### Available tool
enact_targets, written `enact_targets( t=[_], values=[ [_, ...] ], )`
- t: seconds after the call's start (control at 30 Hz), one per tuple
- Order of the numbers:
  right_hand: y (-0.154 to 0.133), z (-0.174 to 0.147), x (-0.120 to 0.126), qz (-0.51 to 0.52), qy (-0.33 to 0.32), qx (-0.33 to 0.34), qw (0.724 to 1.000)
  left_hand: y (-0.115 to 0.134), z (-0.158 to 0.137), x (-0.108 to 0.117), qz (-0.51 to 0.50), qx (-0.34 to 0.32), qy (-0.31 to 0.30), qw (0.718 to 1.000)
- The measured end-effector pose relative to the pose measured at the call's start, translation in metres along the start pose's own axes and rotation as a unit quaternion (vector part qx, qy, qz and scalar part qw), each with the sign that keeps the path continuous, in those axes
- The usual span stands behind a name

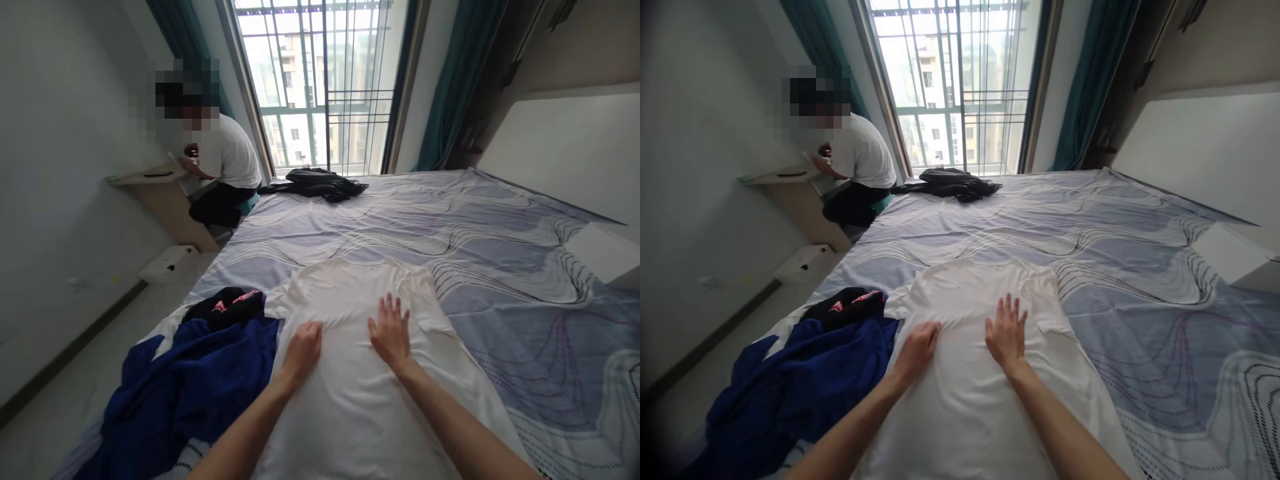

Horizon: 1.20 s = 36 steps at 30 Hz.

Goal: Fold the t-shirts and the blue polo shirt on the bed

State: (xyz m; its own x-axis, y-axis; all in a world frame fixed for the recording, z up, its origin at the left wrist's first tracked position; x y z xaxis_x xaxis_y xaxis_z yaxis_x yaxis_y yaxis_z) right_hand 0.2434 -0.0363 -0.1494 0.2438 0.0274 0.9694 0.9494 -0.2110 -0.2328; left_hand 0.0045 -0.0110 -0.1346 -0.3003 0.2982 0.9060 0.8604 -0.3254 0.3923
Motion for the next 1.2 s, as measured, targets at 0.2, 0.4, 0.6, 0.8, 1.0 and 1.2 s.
enact_targets(
  t=[0.2,0.4,0.6,0.8,1.0,1.2],
  values=[
    [-0.181,0.019,-0.028,0.114,-0.121,0.248,0.955,-0.082,0.096,0.092,0.031,0.118,0.01,0.993],
    [-0.255,0.037,-0.061,0.156,-0.091,0.318,0.93,-0.138,0.13,0.094,0.057,0.198,-0.04,0.978],
    [-0.257,0.041,-0.07,0.188,-0.024,0.242,0.951,-0.14,0.165,0.077,0.043,0.186,-0.089,0.977],
    [-0.256,0.042,-0.064,0.192,-0.038,0.209,0.958,-0.141,0.167,0.105,0.025,0.218,-0.103,0.97],
    [-0.257,0.041,-0.043,0.33,-0.051,0.128,0.934,-0.143,0.148,0.141,-0.025,0.26,-0.072,0.963],
    [-0.223,0.048,-0.015,0.431,-0.039,0.011,0.902,-0.092,0.172,0.139,-0.141,0.193,-0.003,0.971]
  ],
)
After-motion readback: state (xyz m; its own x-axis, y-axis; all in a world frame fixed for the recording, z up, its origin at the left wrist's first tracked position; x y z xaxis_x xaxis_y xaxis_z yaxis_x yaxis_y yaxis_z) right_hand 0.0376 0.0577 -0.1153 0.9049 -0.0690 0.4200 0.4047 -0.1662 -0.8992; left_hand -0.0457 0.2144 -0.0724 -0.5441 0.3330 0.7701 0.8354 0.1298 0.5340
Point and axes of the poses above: each hand's wrist, its own z-axis towards the middle knuckle, its own x-axis out of the back of the hand, y = z × x, the point moved 2 cm from there along z, towards the middle knuckle, and after that the axes turned 15 degrees about -y, right-handed, at the moved point
